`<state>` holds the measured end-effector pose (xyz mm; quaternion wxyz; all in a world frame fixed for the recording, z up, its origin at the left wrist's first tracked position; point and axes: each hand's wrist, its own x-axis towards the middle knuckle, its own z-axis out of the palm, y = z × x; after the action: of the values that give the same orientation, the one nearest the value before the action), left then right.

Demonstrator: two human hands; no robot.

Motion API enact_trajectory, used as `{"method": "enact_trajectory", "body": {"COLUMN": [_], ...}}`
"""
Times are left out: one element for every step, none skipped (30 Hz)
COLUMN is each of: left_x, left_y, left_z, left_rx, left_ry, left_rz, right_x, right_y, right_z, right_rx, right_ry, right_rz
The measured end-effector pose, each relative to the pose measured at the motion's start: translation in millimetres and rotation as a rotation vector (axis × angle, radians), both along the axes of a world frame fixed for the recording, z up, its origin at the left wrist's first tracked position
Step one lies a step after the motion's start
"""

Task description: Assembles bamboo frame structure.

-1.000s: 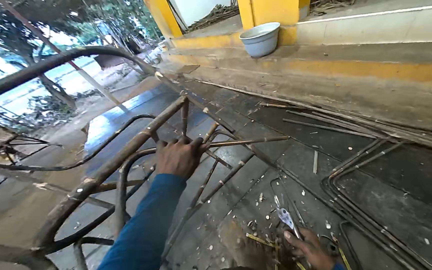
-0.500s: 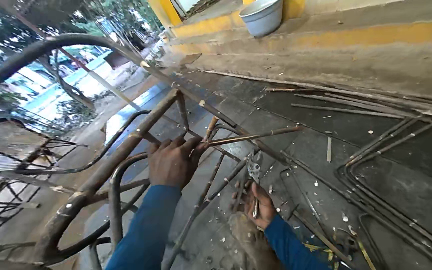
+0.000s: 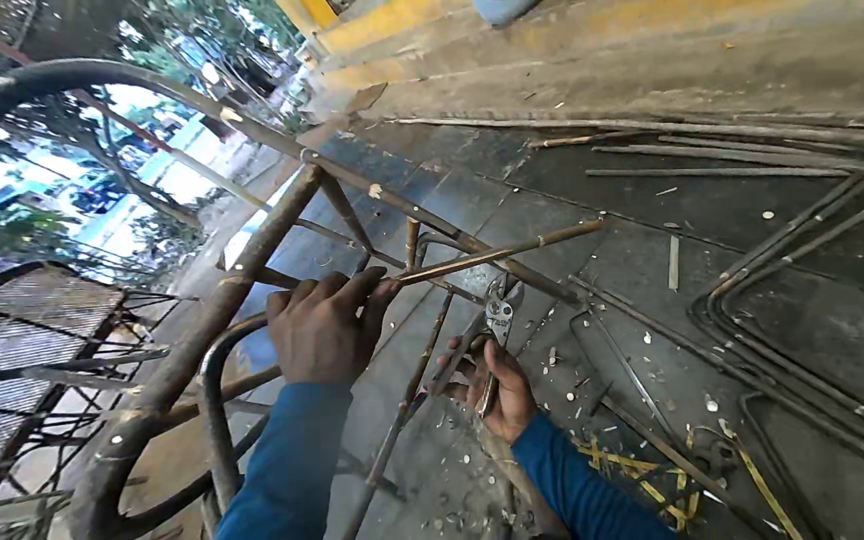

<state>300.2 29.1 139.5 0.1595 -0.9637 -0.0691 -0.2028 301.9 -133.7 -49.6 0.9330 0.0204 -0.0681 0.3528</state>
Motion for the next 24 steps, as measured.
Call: {"method": "enact_trajectory", "body": {"left_x": [-0.1,0.3,0.6,0.6,0.4,0.1,0.1,0.3,0.5,0.5,0.6,0.7,1.0,1.3,1.8,2.8,4.2,5.5,6.6,7.8,8.1,6.8,5.5,5.0], "left_y": [-0.6,-1.3,-2.5,-3.9,-5.0,-5.6,-5.7,-5.0,-4.6,-4.3,-4.4,-5.1,-5.8,-6.1,-6.4,-6.7,-6.9,-6.7,-5.9,-5.2,-6.9,-10.2,-13.2,-15.9], "left_z": [-0.1,0.1,0.2,0.1,-0.1,-0.1,0.2,0.1,0.0,-0.2,-0.4,-0.3,0.2,0.9,1.8,2.6,3.6,4.8,6.2,7.3,7.3,6.4,6.2,7.1], "left_rx": [0.006,0.008,0.009,0.008,0.006,0.005,0.004,0.006,0.008,0.011,0.014,0.014,0.009,0.003,-0.005,-0.018,-0.031,-0.044,-0.057,-0.071,-0.090,-0.110,-0.126,-0.134], "left_ry": [0.001,0.001,0.002,0.004,0.004,0.002,-0.004,-0.008,-0.008,-0.007,-0.008,-0.007,-0.005,0.001,0.008,0.008,0.012,0.025,0.046,0.061,0.073,0.077,0.078,0.077], "left_rz": [0.000,-0.001,0.002,0.007,0.007,0.005,-0.003,-0.009,-0.009,-0.008,-0.007,-0.007,-0.007,-0.002,0.007,0.011,0.017,0.026,0.039,0.050,0.058,0.062,0.062,0.059], "right_x": [0.2,0.5,0.4,0.2,-0.1,-0.2,0.2,1.2,2.4,3.5,4.2,4.4,4.0,3.5,3.0,2.9,3.4,3.6,3.7,4.4,4.8,3.4,2.2,0.5], "right_y": [0.4,0.6,1.3,2.3,3.4,4.4,5.0,5.3,5.3,5.5,5.8,6.7,8.1,9.3,11.0,14.2,18.2,23.0,28.4,35.0,41.8,47.2,51.8,54.6], "right_z": [0.8,2.1,3.5,4.5,4.5,4.4,5.0,5.9,7.4,9.7,13.0,17.4,22.0,26.6,31.2,36.8,44.3,52.6,62.2,72.9,80.7,86.3,91.0,92.1], "right_rx": [0.007,0.012,0.014,0.023,0.046,0.081,0.126,0.168,0.201,0.220,0.229,0.222,0.195,0.157,0.115,0.066,0.016,-0.027,-0.096,-0.194,-0.259,-0.311,-0.349,-0.377], "right_ry": [0.011,0.031,0.062,0.086,0.100,0.106,0.112,0.103,0.088,0.076,0.074,0.076,0.074,0.079,0.093,0.117,0.152,0.200,0.250,0.299,0.319,0.295,0.255,0.195], "right_rz": [-0.001,-0.001,-0.004,-0.006,0.000,0.012,0.030,0.053,0.075,0.091,0.099,0.097,0.083,0.067,0.054,0.040,0.028,0.022,0.014,0.010,0.013,0.023,0.032,0.044]}}
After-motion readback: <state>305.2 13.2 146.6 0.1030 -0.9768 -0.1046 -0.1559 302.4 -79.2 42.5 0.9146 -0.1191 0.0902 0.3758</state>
